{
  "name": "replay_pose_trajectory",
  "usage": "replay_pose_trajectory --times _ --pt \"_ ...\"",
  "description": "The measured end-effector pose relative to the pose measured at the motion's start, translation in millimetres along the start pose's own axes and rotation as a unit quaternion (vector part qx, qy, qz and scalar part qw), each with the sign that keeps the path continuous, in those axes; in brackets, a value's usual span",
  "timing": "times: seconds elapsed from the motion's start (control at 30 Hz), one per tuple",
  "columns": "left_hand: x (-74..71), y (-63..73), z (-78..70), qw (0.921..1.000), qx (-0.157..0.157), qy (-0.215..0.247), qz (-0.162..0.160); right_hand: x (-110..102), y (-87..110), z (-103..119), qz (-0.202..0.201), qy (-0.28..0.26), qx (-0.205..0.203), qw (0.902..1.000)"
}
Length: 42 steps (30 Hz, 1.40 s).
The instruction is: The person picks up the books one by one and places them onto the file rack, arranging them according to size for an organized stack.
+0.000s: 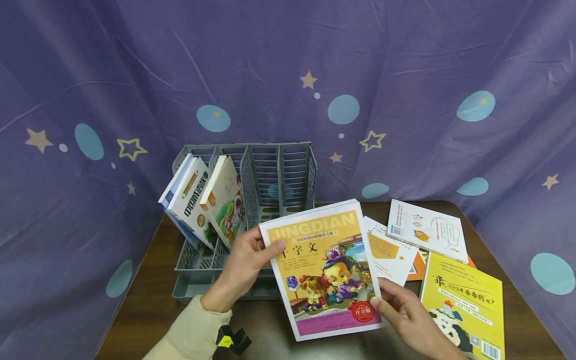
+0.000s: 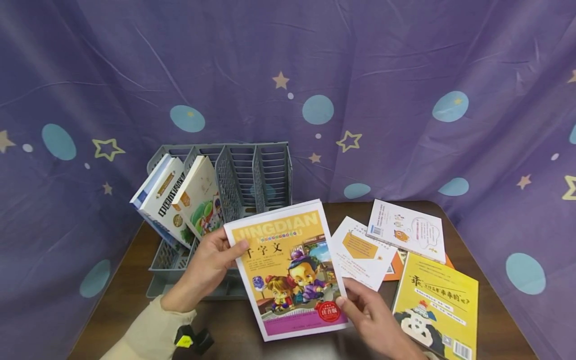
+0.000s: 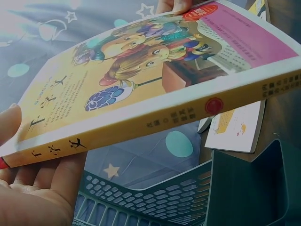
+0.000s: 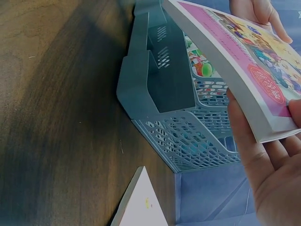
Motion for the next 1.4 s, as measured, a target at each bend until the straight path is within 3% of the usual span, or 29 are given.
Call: replay_pose_trajectory --times 0.63,0.93,1.2,1.4 --pt "3.2 5.1 -3.9 0.9984 0.037 -0.041 -0.007 11 -10.7 -16 -0.001 -0.008 -0.021 0.9997" --pt "7.8 8.5 -7.7 0.9871 0.092 -0.131 -0.007 16 -17.5 -21 0.004 -0.047 -0.029 0.9985" --pt "13.1 14.0 -13.2 0.9829 0.114 -0.143 -0.019 20 -24.9 -28 0.008 -0.060 -0.052 0.9968" --pt "16.8 19.4 -17.9 0.9796 0.122 -0.158 -0.022 22 -29.4 -31 -0.006 -0.052 -0.026 0.9983"
Point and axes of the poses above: each hand's wrist, its own y-axis away from the middle knuckle, its own x-axis out of the palm, z = x × y, the point moved 1 cm from there along -y, towards the middle knuckle, and after that the axes turned 4 degrees about x, right-handed, at the moved point
